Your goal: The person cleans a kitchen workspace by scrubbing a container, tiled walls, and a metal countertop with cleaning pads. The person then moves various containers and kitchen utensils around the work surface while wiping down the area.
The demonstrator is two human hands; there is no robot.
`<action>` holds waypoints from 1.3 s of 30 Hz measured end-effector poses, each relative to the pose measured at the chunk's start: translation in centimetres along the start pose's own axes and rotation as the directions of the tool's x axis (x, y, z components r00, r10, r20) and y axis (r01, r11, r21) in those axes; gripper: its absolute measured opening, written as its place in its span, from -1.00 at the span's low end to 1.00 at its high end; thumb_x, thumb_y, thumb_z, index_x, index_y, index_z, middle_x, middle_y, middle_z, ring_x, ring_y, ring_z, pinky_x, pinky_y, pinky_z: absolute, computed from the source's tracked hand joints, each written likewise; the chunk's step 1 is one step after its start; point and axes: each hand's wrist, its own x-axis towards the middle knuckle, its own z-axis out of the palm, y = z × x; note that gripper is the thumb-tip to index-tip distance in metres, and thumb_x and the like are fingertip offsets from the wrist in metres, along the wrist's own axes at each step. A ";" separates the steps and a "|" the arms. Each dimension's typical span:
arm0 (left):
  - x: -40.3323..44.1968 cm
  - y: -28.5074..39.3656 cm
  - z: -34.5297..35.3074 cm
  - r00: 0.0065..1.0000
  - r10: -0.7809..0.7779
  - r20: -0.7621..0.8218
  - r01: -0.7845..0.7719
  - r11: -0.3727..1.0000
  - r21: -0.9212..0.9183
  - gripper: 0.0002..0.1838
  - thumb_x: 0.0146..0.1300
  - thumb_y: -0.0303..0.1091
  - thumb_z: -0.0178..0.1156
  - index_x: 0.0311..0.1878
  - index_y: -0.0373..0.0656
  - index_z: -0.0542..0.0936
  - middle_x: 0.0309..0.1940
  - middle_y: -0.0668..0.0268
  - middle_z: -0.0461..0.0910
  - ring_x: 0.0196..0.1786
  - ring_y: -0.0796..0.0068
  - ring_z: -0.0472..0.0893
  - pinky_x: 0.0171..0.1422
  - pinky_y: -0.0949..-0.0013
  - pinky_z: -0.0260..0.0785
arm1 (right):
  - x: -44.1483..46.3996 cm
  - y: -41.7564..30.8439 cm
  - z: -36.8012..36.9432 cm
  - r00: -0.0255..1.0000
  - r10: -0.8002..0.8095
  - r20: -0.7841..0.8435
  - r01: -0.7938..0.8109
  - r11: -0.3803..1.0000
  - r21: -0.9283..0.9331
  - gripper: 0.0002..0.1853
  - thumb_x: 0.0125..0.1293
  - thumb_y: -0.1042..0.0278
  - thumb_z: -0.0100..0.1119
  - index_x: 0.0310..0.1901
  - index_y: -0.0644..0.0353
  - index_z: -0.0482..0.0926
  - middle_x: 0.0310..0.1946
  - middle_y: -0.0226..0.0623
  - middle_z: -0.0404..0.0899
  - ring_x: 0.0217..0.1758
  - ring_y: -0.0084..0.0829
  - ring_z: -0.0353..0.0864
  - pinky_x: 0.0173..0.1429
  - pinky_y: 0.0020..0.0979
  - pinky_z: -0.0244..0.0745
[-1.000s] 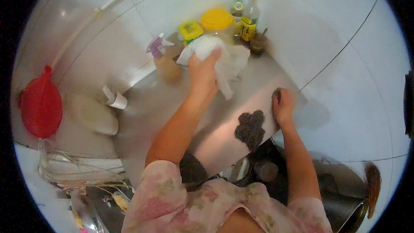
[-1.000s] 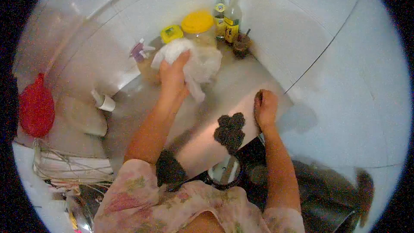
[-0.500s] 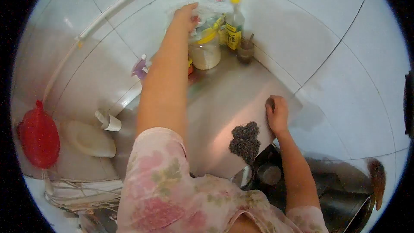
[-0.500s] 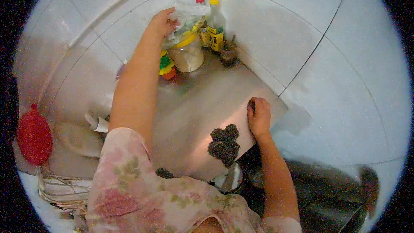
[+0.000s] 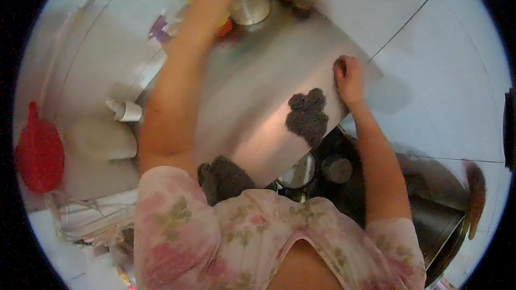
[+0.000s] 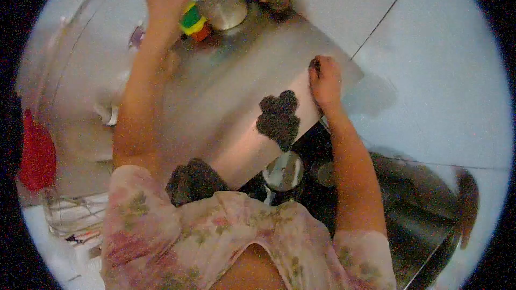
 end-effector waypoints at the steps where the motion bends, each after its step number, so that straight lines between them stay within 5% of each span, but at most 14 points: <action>1: -2.3 1.1 -0.4 0.995 0.074 0.064 -0.073 0.997 -0.013 -0.50 0.12 -0.41 0.19 0.18 -0.07 0.40 0.29 -0.01 0.14 0.24 0.03 0.29 0.17 0.16 0.35 | 0.0 0.2 0.2 1.000 -0.014 0.007 0.014 1.000 -0.011 -0.76 0.10 0.45 0.17 -0.16 0.26 0.50 -0.23 -0.04 0.49 -0.12 -0.02 0.46 -0.01 -0.16 0.38; 6: -20.3 9.7 0.2 0.862 0.161 0.481 -0.145 0.987 -0.069 -0.53 -0.06 -0.09 0.28 -0.03 -0.02 0.55 0.06 0.02 0.42 0.13 -0.04 0.37 0.21 -0.06 0.20 | -0.6 1.4 0.7 0.999 -0.049 0.003 0.049 0.999 0.013 -0.74 0.13 0.41 0.17 -0.11 0.23 0.51 -0.21 -0.07 0.51 -0.10 -0.06 0.47 0.01 -0.17 0.38; 10: -28.0 9.0 0.2 0.682 0.042 0.730 -0.049 0.999 -0.012 -0.66 -0.07 -0.15 0.26 -0.19 -0.05 0.61 0.08 0.01 0.42 0.04 0.00 0.41 0.15 -0.03 0.25 | -0.2 2.2 1.1 0.993 -0.106 0.050 0.111 0.989 -0.103 -0.73 0.19 0.36 0.14 -0.07 0.22 0.50 -0.17 -0.05 0.50 -0.07 -0.06 0.47 0.04 -0.16 0.37; 13: -27.5 7.4 -2.1 0.590 -0.158 0.792 0.061 0.987 0.152 -0.63 -0.06 -0.25 0.29 -0.09 0.00 0.57 0.05 0.10 0.42 0.08 0.02 0.41 0.20 0.14 0.28 | -0.4 2.4 1.2 0.992 -0.104 0.069 0.113 0.984 -0.140 -0.71 0.22 0.33 0.13 -0.04 0.22 0.49 -0.15 -0.05 0.50 -0.05 -0.05 0.47 0.06 -0.14 0.35; 17: -25.0 2.9 -8.2 0.848 -0.208 0.488 0.213 0.976 0.047 -0.61 -0.03 -0.27 0.27 -0.05 -0.02 0.56 0.12 0.07 0.39 0.10 -0.05 0.40 0.25 0.07 0.25 | -0.5 3.9 2.3 0.989 -0.115 0.088 0.126 0.982 -0.140 -0.69 0.22 0.32 0.12 -0.01 0.22 0.50 -0.15 -0.05 0.52 -0.05 -0.03 0.48 0.07 -0.13 0.35; 22: -24.7 -1.9 -17.4 0.826 -0.400 0.398 0.358 0.916 0.179 -0.66 -0.03 -0.26 0.26 -0.13 -0.08 0.58 0.06 0.06 0.45 0.12 0.03 0.42 0.24 0.10 0.25 | 0.1 1.1 0.3 0.980 -0.005 0.197 0.066 0.950 -0.306 -0.70 0.24 0.34 0.09 -0.01 0.23 0.52 -0.14 -0.06 0.53 -0.03 -0.07 0.49 0.09 -0.19 0.38; 27: -26.0 0.1 -23.6 0.800 -0.522 0.295 0.507 0.852 0.131 -0.67 0.03 -0.34 0.24 -0.07 -0.11 0.58 0.09 0.11 0.47 0.10 0.17 0.48 0.22 0.26 0.28 | -0.4 1.3 0.9 0.982 -0.118 0.151 0.162 0.932 -0.324 -0.71 0.14 0.37 0.16 -0.07 0.18 0.56 -0.12 -0.05 0.55 -0.04 -0.03 0.50 0.05 -0.13 0.40; 33: -25.1 3.9 -23.5 0.385 -0.856 0.345 0.911 0.292 -0.293 -0.68 0.08 -0.38 0.20 -0.05 -0.17 0.57 0.12 0.16 0.47 0.11 0.40 0.45 0.20 0.39 0.25 | -1.6 -4.2 1.6 0.977 0.039 0.209 -0.010 0.990 -0.141 -0.73 0.09 0.38 0.17 -0.14 0.20 0.57 -0.18 -0.03 0.56 -0.07 -0.02 0.51 0.03 -0.15 0.41; 36: -26.3 4.6 -23.6 0.562 -0.727 0.395 0.822 0.542 -0.172 -0.67 0.06 -0.41 0.19 -0.05 -0.17 0.57 0.11 0.16 0.48 0.12 0.38 0.46 0.21 0.37 0.25 | -3.4 -7.7 2.5 0.987 -0.013 0.159 0.002 0.998 0.069 -0.75 0.10 0.34 0.18 -0.18 0.22 0.56 -0.22 -0.04 0.55 -0.09 -0.03 0.51 0.02 -0.16 0.41; 39: -27.0 7.9 -23.8 0.609 -0.615 0.501 0.748 0.654 -0.107 -0.65 0.04 -0.41 0.19 -0.04 -0.16 0.57 0.14 0.15 0.46 0.12 0.34 0.47 0.24 0.33 0.24 | -5.6 -9.0 2.5 0.992 -0.013 0.129 -0.017 0.975 0.222 -0.74 0.11 0.31 0.18 -0.17 0.21 0.56 -0.22 -0.04 0.55 -0.11 -0.04 0.50 0.02 -0.15 0.41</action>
